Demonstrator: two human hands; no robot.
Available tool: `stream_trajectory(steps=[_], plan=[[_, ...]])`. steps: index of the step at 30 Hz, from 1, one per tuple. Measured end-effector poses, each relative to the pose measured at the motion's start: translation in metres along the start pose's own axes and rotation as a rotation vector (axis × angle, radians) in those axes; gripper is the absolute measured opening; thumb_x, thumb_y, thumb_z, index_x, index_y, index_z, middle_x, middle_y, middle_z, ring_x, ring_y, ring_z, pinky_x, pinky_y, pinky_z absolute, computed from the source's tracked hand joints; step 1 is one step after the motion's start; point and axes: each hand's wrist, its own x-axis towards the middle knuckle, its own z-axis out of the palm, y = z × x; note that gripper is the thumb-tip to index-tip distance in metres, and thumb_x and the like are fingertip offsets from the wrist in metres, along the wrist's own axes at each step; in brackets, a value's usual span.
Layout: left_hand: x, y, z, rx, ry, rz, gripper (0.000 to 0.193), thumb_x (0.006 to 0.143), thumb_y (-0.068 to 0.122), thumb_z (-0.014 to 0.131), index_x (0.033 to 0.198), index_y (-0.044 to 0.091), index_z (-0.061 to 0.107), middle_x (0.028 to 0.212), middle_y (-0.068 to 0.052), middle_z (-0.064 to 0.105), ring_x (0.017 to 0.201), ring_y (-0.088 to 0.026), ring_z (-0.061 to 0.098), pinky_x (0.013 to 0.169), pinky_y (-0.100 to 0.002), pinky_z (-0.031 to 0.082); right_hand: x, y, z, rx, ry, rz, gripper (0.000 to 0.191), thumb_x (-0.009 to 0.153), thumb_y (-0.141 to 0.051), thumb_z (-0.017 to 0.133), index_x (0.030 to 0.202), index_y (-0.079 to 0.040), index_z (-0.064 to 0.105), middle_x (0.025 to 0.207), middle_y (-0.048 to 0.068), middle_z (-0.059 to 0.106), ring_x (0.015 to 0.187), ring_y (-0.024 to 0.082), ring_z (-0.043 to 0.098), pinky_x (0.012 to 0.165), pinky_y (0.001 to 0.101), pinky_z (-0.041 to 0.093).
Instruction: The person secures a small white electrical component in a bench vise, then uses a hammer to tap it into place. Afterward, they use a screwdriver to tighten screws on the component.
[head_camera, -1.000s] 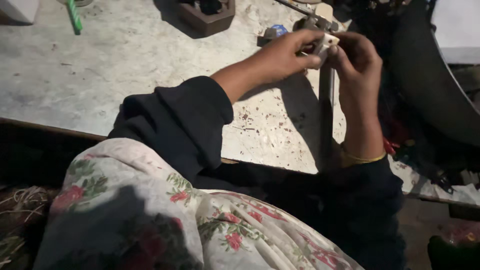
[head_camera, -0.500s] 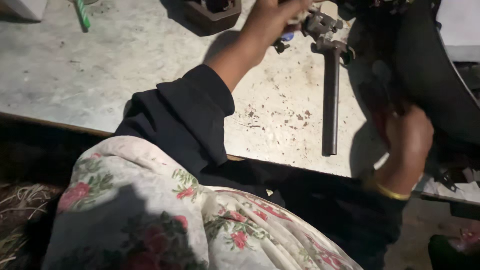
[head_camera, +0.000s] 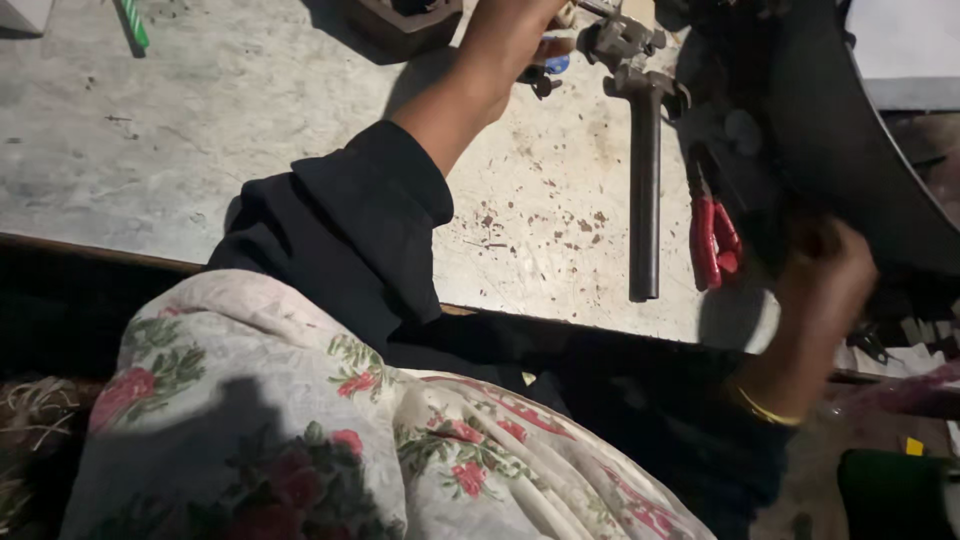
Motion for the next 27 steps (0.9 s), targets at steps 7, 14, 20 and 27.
stream_trajectory(steps=[7,14,20,27], plan=[[-0.004,0.006,0.005,-0.119,-0.071,-0.149,0.029,0.104,0.036,0.054,0.104,0.01,0.068,0.095,0.002,0.066,0.083,-0.009,0.068,0.075,-0.027,0.061,-0.019,0.046,-0.001,-0.267,-0.005,0.081,0.022,0.095,-0.006,0.067,0.112,0.0,0.077,0.108,0.029,0.071,0.101,0.048,0.068,0.088,0.0509,0.054],[-0.011,0.023,0.017,-0.089,-0.125,-0.108,0.045,0.104,0.051,0.056,0.099,0.008,0.068,0.087,0.002,0.064,0.078,-0.007,0.061,0.066,-0.026,0.054,0.004,0.079,-0.008,-0.3,-0.104,0.114,0.028,0.088,-0.018,0.078,0.11,-0.001,0.077,0.099,0.029,0.069,0.094,0.047,0.069,0.083,0.0505,0.053],[-0.03,0.058,0.027,-0.077,-0.11,-0.188,0.054,0.094,0.065,0.05,0.104,0.017,0.071,0.086,0.003,0.067,0.076,-0.005,0.065,0.062,-0.026,0.057,0.02,0.1,-0.009,-0.301,-0.211,0.123,0.026,0.092,-0.027,0.078,0.113,-0.012,0.08,0.098,0.025,0.071,0.092,0.044,0.071,0.083,0.0495,0.055],[-0.04,0.074,0.029,-0.1,-0.161,-0.211,0.06,0.095,0.067,0.049,0.114,0.016,0.074,0.086,0.004,0.065,0.076,-0.007,0.064,0.065,-0.027,0.057,0.029,0.127,0.0,-0.431,-0.163,0.197,0.038,0.083,-0.033,0.084,0.117,-0.016,0.079,0.106,0.022,0.072,0.097,0.044,0.069,0.086,0.0517,0.054]])
